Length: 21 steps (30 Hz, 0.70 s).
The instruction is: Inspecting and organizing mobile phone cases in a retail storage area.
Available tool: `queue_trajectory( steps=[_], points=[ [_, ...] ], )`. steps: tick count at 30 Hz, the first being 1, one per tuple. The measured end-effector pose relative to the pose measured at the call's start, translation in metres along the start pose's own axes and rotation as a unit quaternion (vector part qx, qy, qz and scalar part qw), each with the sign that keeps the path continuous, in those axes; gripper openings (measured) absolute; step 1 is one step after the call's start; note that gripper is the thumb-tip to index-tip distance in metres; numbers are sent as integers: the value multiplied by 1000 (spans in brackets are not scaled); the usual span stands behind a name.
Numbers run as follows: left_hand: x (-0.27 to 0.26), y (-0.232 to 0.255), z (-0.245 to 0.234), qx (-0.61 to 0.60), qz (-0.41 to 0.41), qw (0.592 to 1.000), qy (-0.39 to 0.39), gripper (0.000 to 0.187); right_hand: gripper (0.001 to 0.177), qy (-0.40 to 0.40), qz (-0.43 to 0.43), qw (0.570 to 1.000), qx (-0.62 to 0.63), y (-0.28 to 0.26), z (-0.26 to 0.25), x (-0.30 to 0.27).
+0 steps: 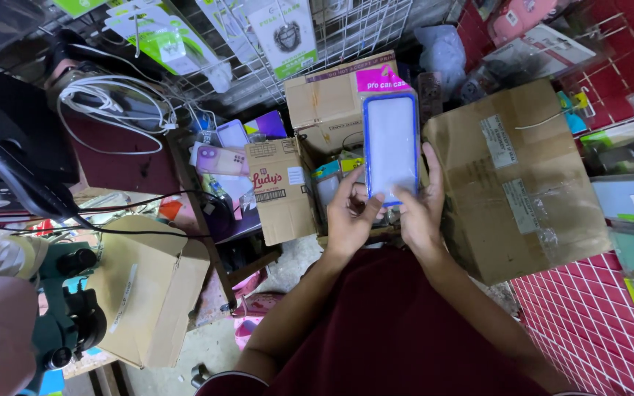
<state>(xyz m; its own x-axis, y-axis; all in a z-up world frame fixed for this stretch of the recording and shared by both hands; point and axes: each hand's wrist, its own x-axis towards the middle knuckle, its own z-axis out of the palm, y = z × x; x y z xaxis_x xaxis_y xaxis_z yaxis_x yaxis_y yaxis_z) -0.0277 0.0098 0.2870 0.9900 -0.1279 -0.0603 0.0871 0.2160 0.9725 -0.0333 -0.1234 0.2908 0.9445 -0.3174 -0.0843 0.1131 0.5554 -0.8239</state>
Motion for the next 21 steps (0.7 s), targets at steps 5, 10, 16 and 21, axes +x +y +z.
queue_trajectory(
  steps=[5,10,16,21],
  points=[
    [4,2,-1,-24,-19,1000,0,61,100,-57,2,998,30,-6,-2,-3],
    [1,-7,-3,-22,13,1000,-14,64,101,-45,-13,997,-56,-9,8,-2],
    [-2,-9,-1,-21,20,1000,-11,63,95,-16,-1,1000,-26,-5,4,-3],
    [3,6,-4,-45,-39,998,-29,53,87,-9,-2,1000,-6,-5,4,-1]
  ],
)
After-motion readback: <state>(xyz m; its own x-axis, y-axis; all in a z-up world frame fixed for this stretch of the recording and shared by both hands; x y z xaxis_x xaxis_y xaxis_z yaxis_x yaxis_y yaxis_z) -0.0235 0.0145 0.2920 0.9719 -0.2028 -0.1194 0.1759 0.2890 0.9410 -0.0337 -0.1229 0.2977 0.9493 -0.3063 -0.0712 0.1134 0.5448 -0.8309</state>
